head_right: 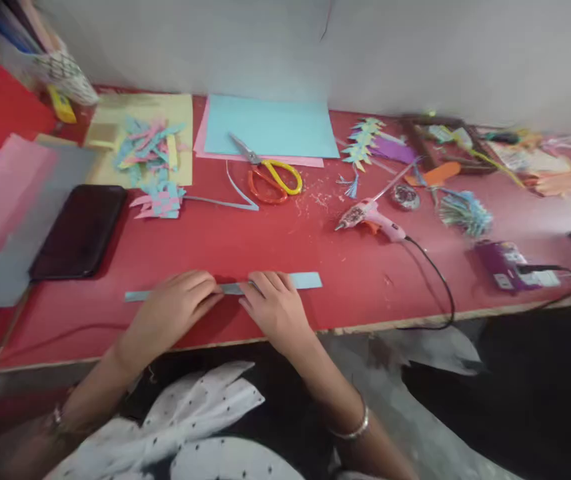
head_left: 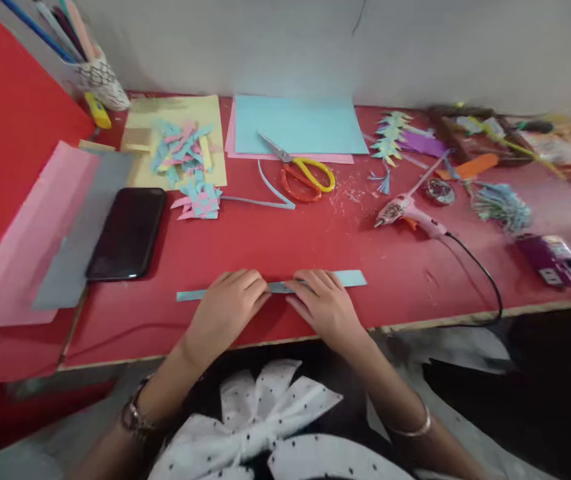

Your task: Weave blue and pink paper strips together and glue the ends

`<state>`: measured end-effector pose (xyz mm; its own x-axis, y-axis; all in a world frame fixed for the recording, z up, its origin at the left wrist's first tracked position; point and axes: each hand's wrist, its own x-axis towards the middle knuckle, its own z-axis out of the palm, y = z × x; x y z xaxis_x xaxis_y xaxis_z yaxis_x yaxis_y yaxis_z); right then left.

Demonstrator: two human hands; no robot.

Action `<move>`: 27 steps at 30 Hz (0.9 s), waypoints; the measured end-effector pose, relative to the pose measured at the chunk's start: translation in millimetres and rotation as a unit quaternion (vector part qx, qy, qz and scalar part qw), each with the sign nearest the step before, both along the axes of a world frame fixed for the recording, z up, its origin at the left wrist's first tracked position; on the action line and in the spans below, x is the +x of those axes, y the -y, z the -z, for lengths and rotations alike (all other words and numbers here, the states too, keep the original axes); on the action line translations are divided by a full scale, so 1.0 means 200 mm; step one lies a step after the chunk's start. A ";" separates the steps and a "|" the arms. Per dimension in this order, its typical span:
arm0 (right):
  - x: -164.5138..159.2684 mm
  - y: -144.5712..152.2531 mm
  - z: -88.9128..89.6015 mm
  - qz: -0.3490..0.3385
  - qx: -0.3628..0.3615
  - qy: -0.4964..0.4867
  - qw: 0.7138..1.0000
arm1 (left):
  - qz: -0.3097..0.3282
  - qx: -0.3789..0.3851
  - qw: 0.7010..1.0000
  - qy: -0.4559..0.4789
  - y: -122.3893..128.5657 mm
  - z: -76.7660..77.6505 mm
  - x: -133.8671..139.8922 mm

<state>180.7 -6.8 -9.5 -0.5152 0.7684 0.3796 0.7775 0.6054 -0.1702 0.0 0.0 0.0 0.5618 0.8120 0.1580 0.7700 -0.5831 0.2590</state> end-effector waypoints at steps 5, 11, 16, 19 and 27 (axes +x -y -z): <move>-0.01 -0.04 0.01 -0.003 -0.018 -0.023 1.000 | -0.025 -0.021 0.998 0.049 0.00 0.02 -0.03; 0.01 -0.06 0.01 0.034 -0.052 -0.063 0.996 | -0.050 -0.010 0.998 0.040 0.00 0.04 -0.06; 0.08 -0.06 0.01 0.056 -0.086 -0.107 0.989 | -0.067 0.000 0.997 0.043 0.00 0.05 -0.07; 0.13 -0.06 0.01 0.079 -0.092 -0.118 0.986 | -0.073 0.003 0.997 0.040 -0.01 0.05 -0.07; 0.03 -0.02 -0.05 0.145 0.000 0.035 0.989 | -0.073 -0.028 0.997 0.018 -0.02 0.04 -0.06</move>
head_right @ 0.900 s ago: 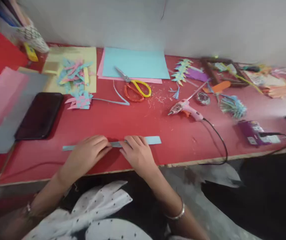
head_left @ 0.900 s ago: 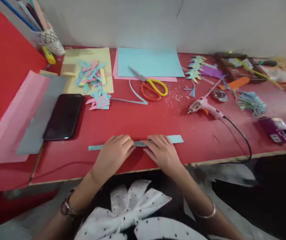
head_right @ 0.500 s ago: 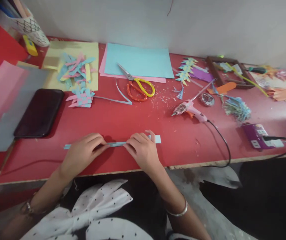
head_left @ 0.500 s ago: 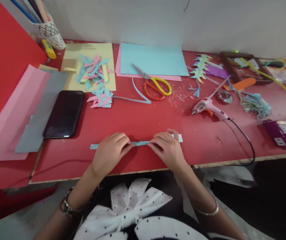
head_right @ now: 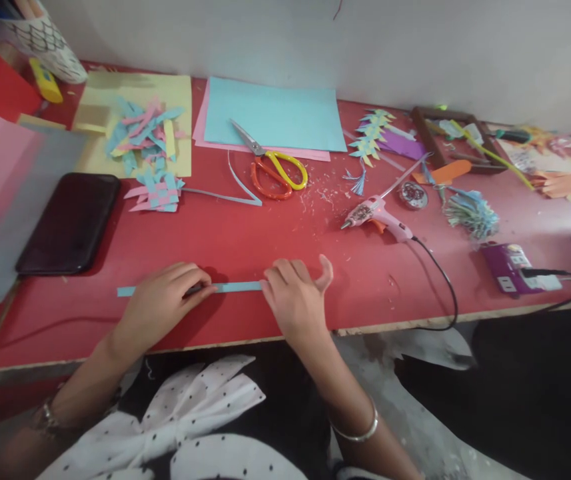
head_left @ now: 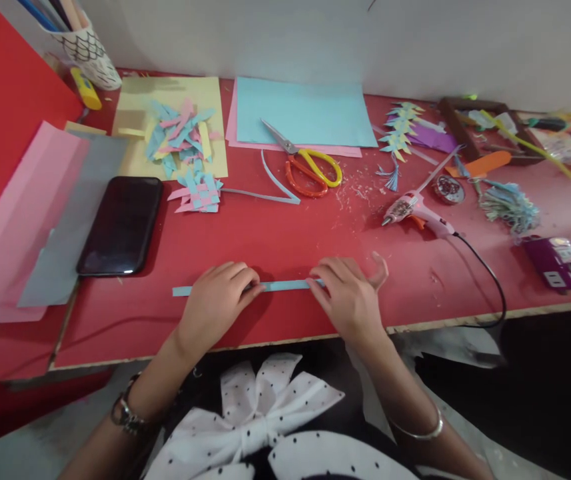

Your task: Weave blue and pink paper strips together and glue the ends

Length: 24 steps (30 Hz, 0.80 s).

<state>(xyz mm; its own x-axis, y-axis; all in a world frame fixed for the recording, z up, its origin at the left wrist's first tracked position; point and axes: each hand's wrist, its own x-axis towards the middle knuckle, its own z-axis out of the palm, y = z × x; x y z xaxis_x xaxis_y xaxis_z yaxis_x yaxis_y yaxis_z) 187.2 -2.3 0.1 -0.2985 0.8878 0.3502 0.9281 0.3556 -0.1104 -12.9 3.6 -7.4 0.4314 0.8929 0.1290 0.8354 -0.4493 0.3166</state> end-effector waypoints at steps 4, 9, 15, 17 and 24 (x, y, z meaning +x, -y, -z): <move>-0.10 0.02 0.00 -0.054 -0.004 -0.005 0.999 | 0.001 -0.002 1.000 0.008 0.01 0.01 0.00; -0.12 0.00 0.05 -0.080 -0.033 -0.035 0.996 | -0.008 0.028 0.999 0.017 0.02 0.02 0.01; -0.11 -0.02 0.05 -0.063 -0.042 -0.015 0.997 | 0.000 0.067 0.998 -0.015 0.02 0.02 0.01; -0.11 -0.02 0.06 -0.065 -0.042 -0.019 0.997 | 0.000 0.070 0.997 -0.020 0.02 0.02 0.01; -0.11 -0.03 0.06 -0.058 -0.052 -0.017 0.997 | -0.007 0.063 0.997 -0.031 0.02 0.02 0.01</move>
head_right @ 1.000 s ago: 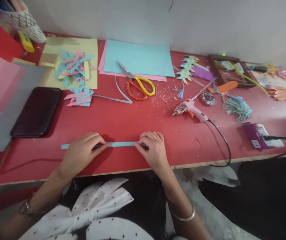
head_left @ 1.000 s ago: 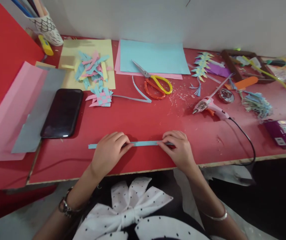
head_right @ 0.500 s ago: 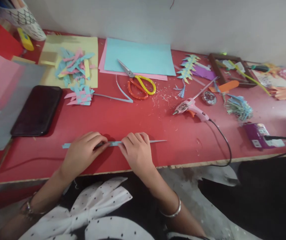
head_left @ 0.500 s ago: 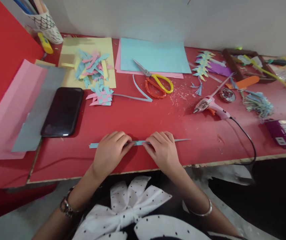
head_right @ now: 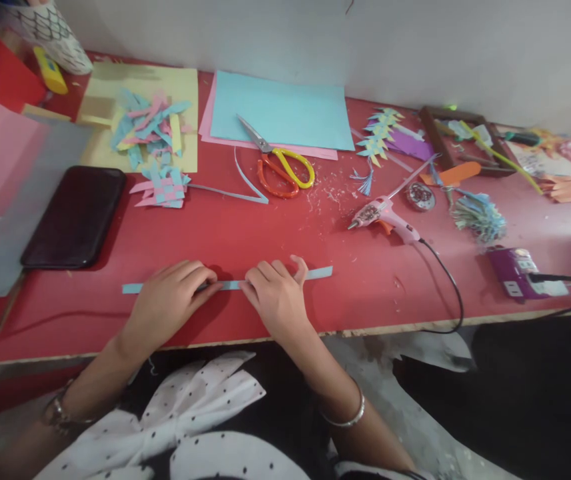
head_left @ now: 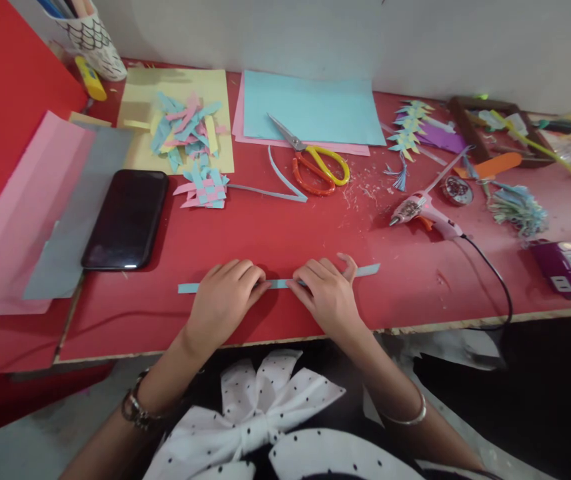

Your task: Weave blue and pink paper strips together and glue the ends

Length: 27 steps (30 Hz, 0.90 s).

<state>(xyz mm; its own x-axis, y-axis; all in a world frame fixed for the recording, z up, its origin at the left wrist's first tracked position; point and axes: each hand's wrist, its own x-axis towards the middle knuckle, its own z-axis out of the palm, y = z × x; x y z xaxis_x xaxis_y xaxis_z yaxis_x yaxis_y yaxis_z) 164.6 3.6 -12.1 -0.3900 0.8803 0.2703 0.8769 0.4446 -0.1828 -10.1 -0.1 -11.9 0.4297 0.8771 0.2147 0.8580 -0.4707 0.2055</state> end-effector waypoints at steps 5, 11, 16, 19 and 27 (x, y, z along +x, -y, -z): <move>0.00 0.00 0.00 0.006 0.003 -0.001 1.000 | -0.006 -0.012 1.000 0.008 0.00 0.01 -0.04; 0.00 0.00 0.00 0.007 0.002 -0.009 1.000 | 0.005 -0.022 0.999 0.033 -0.01 0.02 -0.13; -0.01 0.00 0.01 0.009 0.011 -0.012 1.000 | -0.009 -0.021 0.999 0.027 0.00 0.05 -0.24; 0.00 0.00 0.01 0.013 0.018 -0.005 1.000 | -0.010 -0.025 0.999 0.027 0.00 0.06 -0.31; 0.14 0.01 0.00 0.037 0.027 -0.003 0.999 | -0.029 -0.052 0.997 0.053 0.01 0.07 -0.36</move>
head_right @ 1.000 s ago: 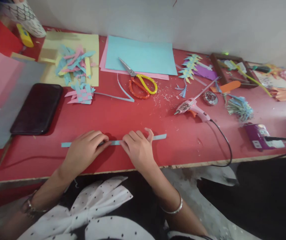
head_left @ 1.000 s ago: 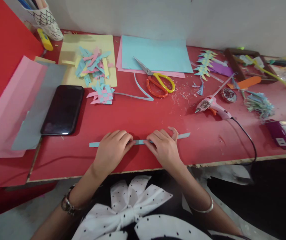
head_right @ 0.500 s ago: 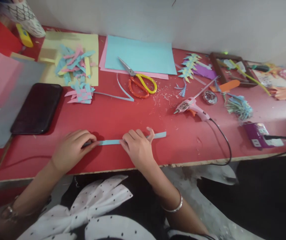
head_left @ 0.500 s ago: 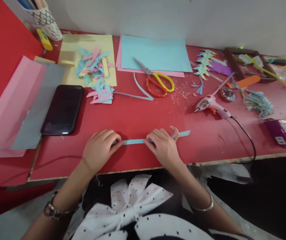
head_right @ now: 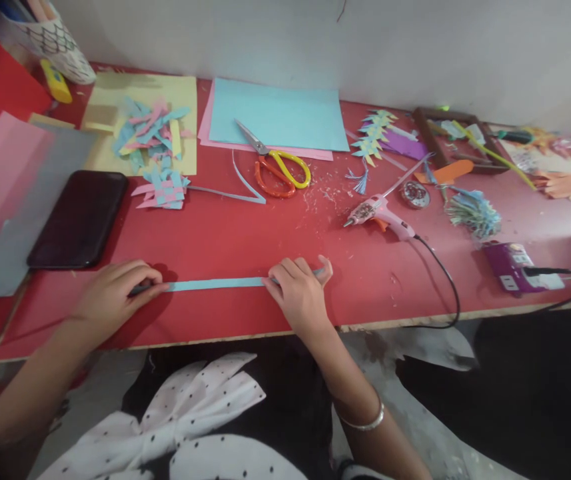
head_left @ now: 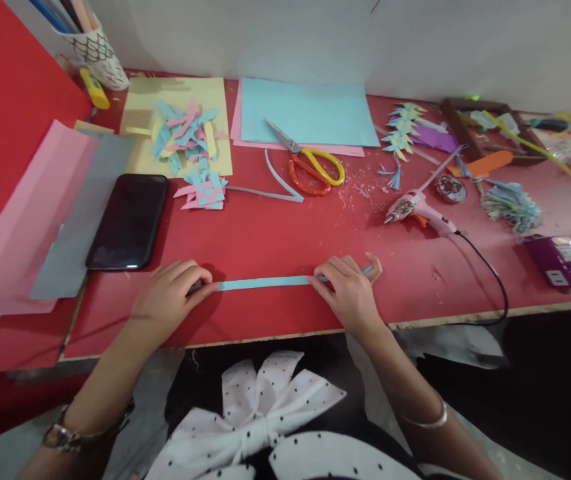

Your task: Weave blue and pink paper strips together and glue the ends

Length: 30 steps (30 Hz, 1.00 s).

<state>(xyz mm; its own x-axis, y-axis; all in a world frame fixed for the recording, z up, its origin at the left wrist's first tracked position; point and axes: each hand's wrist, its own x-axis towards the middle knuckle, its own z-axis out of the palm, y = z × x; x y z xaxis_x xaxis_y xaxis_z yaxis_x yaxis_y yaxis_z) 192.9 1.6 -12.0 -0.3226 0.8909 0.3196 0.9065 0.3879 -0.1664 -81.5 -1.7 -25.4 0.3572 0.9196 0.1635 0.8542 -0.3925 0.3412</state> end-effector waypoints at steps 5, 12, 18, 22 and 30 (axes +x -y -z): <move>0.10 0.00 0.00 0.024 -0.007 -0.004 1.000 | -0.003 -0.003 1.000 0.011 -0.01 -0.01 0.01; 0.16 -0.02 0.00 0.029 -0.022 -0.008 0.999 | -0.016 -0.019 0.999 0.024 -0.01 -0.03 0.01; 0.21 -0.02 0.01 0.038 -0.043 -0.020 0.998 | -0.025 -0.035 0.999 0.027 -0.02 -0.05 0.02; 0.29 -0.01 0.01 0.071 -0.042 -0.027 0.996 | -0.018 -0.034 0.999 0.037 -0.02 -0.06 0.01; 0.33 0.00 0.01 0.090 -0.043 -0.041 0.994 | -0.023 -0.037 0.998 0.041 0.00 -0.06 -0.02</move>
<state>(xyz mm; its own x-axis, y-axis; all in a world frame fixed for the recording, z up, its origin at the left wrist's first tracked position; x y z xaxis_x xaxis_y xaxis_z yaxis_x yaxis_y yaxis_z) 258.1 2.1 -14.0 -0.1319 0.9570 0.2585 0.9417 0.2024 -0.2686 -84.9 -1.4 -13.9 0.3028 0.9453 0.1213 0.8382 -0.3248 0.4381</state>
